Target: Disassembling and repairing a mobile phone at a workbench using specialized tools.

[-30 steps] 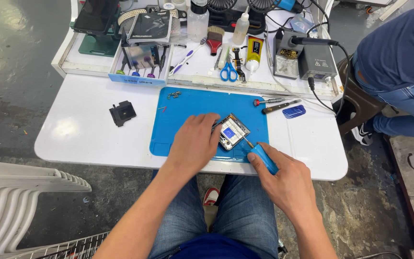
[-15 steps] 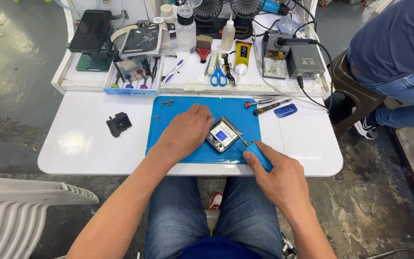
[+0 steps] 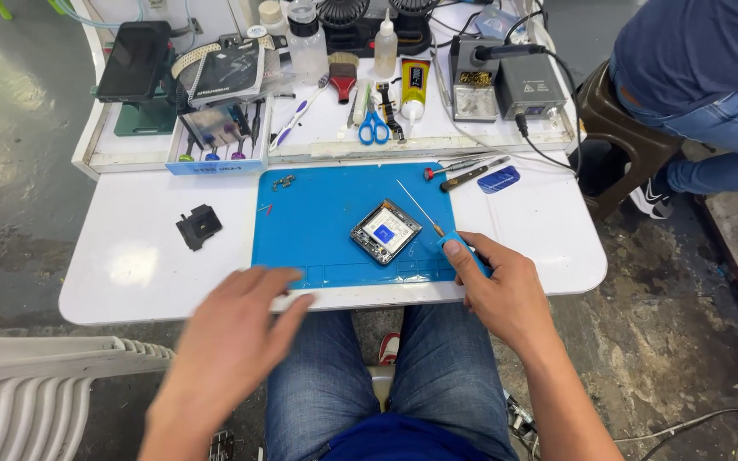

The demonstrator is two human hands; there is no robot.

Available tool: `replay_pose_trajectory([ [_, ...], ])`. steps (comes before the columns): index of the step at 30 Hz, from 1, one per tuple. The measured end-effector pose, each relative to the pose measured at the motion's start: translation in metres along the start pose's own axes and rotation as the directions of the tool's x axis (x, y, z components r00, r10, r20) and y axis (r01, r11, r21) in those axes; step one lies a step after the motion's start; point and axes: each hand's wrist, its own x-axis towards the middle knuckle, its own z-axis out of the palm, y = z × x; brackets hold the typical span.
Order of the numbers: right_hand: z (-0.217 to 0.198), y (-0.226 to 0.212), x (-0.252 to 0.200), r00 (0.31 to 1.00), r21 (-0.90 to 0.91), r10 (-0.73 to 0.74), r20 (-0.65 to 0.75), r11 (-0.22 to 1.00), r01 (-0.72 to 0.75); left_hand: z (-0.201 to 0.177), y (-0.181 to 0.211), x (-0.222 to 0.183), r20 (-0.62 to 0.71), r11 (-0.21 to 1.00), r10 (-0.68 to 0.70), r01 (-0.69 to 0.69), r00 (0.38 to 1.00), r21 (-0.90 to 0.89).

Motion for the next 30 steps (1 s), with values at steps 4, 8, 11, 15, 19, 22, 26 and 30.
replay_pose_trajectory([
  [4,-0.002,0.009,0.007,1.000,0.123,0.005,0.018,0.992,-0.007,0.052,0.024,0.056,-0.203,0.970,0.235,-0.243,0.950,-0.012],
  [8,-0.006,0.018,0.017,0.999,0.276,0.002,0.045,0.961,-0.014,0.068,0.036,0.096,-0.103,0.987,0.144,-0.151,0.984,-0.064],
  [11,-0.010,0.017,0.016,0.998,0.304,0.006,0.062,0.952,-0.025,0.052,0.038,0.100,0.036,0.971,0.078,-0.067,0.996,-0.231],
  [15,-0.014,0.004,0.010,0.999,0.325,0.006,0.053,0.945,-0.023,0.035,0.033,0.083,0.115,0.664,-0.002,0.087,0.993,-0.743],
  [19,-0.010,0.015,0.017,0.999,0.329,0.007,0.051,0.944,-0.024,0.045,0.017,0.078,0.099,0.505,0.007,0.082,0.995,-0.859],
  [22,-0.008,0.029,0.022,0.997,0.338,0.030,0.066,0.940,-0.051,0.059,0.007,0.078,0.093,0.421,-0.008,0.088,0.996,-0.903],
  [26,-0.004,0.034,0.022,0.998,0.335,0.016,0.058,0.941,-0.035,0.073,0.001,0.077,0.132,0.261,0.005,0.126,0.991,-0.957],
  [30,-0.007,0.033,0.017,0.999,0.345,0.010,0.050,0.938,-0.027,0.075,0.004,0.072,0.198,0.055,-0.020,0.199,0.980,-0.978],
])
